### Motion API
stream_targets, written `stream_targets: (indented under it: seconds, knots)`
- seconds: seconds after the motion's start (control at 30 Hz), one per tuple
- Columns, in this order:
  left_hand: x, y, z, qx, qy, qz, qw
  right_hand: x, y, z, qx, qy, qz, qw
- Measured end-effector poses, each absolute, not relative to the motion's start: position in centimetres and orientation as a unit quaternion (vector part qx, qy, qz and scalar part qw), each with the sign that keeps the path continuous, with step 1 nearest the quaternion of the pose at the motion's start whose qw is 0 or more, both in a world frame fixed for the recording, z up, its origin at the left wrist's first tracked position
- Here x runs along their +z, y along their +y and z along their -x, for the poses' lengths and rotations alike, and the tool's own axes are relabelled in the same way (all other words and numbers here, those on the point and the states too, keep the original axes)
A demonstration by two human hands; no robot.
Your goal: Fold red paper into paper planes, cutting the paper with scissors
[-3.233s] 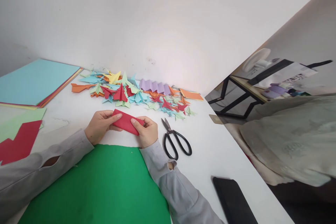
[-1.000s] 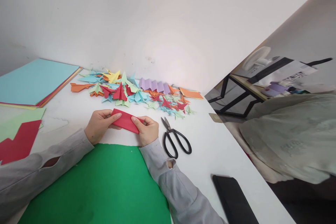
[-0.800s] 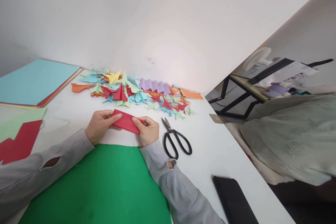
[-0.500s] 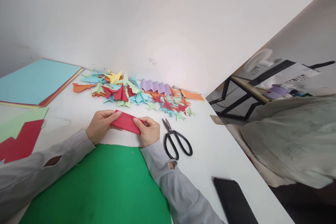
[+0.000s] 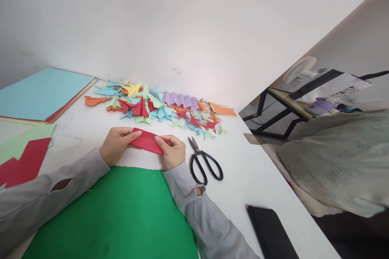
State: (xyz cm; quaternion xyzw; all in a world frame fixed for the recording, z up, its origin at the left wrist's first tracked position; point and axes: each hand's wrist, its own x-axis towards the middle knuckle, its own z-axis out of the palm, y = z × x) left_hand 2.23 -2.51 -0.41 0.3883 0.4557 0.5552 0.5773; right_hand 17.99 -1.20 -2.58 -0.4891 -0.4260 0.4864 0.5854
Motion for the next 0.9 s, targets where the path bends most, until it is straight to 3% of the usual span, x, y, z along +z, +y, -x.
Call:
stream_targets:
  seconds: [0.9]
  knots:
    - [-0.14, -2.51, -2.36, 0.555, 0.443, -0.370, 0.599, -2.17, -1.45, -17.89, 0.509, -0.415, 0.481, 0.581]
